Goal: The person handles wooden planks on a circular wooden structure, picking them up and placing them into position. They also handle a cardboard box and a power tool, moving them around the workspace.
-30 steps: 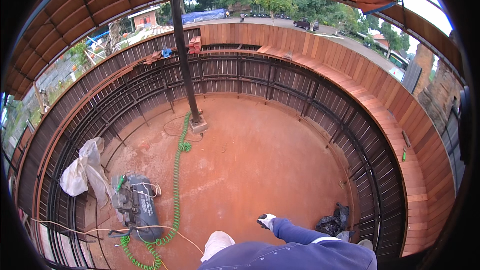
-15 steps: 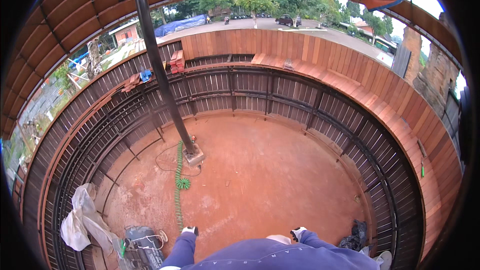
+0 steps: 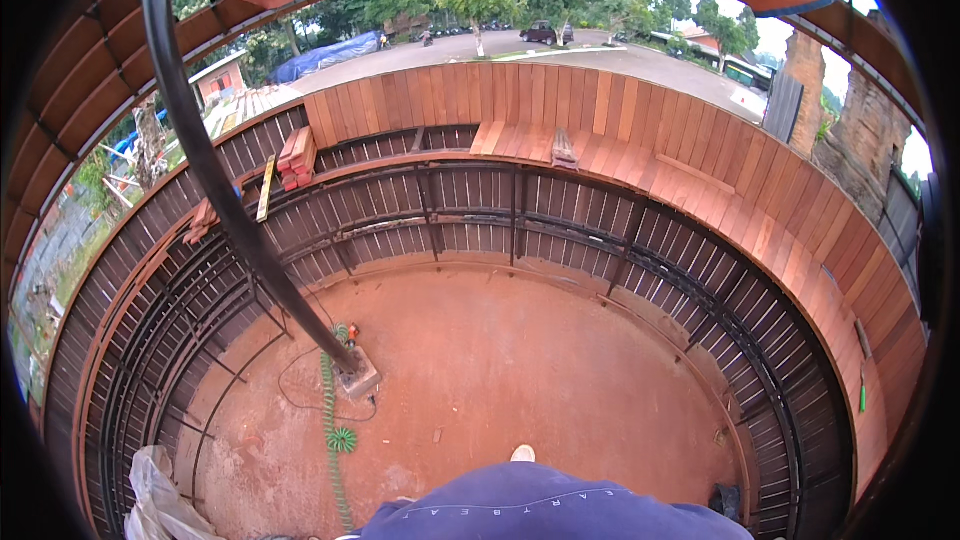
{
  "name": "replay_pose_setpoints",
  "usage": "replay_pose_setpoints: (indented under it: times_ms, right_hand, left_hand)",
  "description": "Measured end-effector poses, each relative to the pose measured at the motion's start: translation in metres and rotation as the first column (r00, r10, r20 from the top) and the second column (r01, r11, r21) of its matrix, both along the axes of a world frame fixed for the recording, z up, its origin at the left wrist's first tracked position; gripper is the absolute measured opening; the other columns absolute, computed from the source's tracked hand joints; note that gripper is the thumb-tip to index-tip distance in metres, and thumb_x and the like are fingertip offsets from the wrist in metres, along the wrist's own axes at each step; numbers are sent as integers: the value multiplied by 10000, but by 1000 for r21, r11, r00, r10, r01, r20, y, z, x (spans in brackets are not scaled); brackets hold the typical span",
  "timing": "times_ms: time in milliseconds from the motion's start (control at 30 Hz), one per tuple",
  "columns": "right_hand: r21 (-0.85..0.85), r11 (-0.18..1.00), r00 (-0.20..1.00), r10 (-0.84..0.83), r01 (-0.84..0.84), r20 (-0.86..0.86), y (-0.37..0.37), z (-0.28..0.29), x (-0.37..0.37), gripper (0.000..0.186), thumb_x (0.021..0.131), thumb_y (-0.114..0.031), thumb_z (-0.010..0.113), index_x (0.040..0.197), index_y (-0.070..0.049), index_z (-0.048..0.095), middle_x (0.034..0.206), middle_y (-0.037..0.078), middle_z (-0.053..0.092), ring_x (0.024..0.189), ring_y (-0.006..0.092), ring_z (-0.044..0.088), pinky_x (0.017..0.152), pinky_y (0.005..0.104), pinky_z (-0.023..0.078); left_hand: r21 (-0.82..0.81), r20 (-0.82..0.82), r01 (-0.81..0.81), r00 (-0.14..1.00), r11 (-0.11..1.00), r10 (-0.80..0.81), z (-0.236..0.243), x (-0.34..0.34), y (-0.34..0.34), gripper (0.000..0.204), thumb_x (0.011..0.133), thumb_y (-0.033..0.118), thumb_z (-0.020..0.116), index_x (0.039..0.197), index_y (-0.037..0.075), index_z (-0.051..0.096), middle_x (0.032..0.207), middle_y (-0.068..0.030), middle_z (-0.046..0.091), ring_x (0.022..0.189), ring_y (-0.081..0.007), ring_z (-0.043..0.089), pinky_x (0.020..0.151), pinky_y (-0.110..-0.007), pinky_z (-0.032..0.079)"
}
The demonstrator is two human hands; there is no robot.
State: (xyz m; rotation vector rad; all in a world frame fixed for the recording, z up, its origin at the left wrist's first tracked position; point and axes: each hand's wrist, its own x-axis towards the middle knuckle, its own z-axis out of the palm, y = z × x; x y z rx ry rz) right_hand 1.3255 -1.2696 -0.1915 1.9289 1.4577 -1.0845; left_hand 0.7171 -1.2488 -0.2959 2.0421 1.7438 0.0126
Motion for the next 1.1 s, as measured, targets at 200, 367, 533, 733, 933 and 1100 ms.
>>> replay_pose_setpoints:
  times_ms: [200, 367, 533, 733, 933, 1100]
  right_hand:
    - [37, 973, 974, -228, 227, 18, 218, 3, 22, 474, 877, -471, 511, 1015, -46, 672, 1065, 198, 655, 1037, 346, 613, 850, 414, 495]
    - [302, 887, 894, -220, 350, -390, 441, 0, -19, 320, 898, -348, 540, 795, -74, 670, 675, 70, 639, 601, 196, 597, 543, 365, 458]
    - [380, 832, 787, -105, 405, -608, 599, -4, -93, 194, 884, -274, 596, 927, -101, 673, 755, 54, 641, 634, 178, 599, 562, 333, 483]
    - [639, 604, 818, -37, 475, -574, 717, 144, -156, 383, 761, -207, 716, 1096, -41, 634, 1019, 151, 675, 971, 289, 642, 883, 350, 499]
    - [999, 41, 987, 159, 3, -10, 866, 265, -108, 818, 665, -191, 769, 1384, -78, 394, 1295, 190, 470, 1235, 384, 403, 1064, 482, 322]
    - [910, 279, 952, 104, -307, 289, 960, 284, -72, 837, 687, -259, 757, 1413, -114, 367, 1342, 187, 434, 1289, 375, 352, 1100, 496, 258]
  left_hand:
    - [-611, 106, -254, 912, 750, 396, 36, 10, 100, 329, 851, 411, 470, 1018, 189, 647, 1085, -122, 657, 1005, -320, 619, 852, -433, 482]
    - [-628, 111, -200, 933, 752, 341, 45, 20, 229, 325, 860, 407, 458, 1011, 195, 652, 1089, -121, 658, 1008, -315, 621, 856, -427, 483]
    - [-591, 70, -153, 968, 792, 240, 42, 26, 376, 323, 868, 404, 446, 1005, 201, 658, 1092, -120, 659, 1012, -310, 624, 861, -420, 483]
    - [-423, -247, 67, 951, 904, -186, 47, -15, 550, 318, 888, 400, 433, 979, 208, 670, 1053, -120, 672, 971, -291, 646, 832, -423, 500]
    - [-216, -31, -359, 932, 908, 361, 93, -17, 740, 407, 857, 459, 487, 908, 107, 685, 956, -176, 671, 933, -358, 621, 785, -435, 491]
    - [-225, 97, -405, 896, 886, 433, 141, 54, 838, 380, 859, 425, 476, 909, 112, 684, 944, -165, 672, 891, -372, 626, 749, -454, 498]
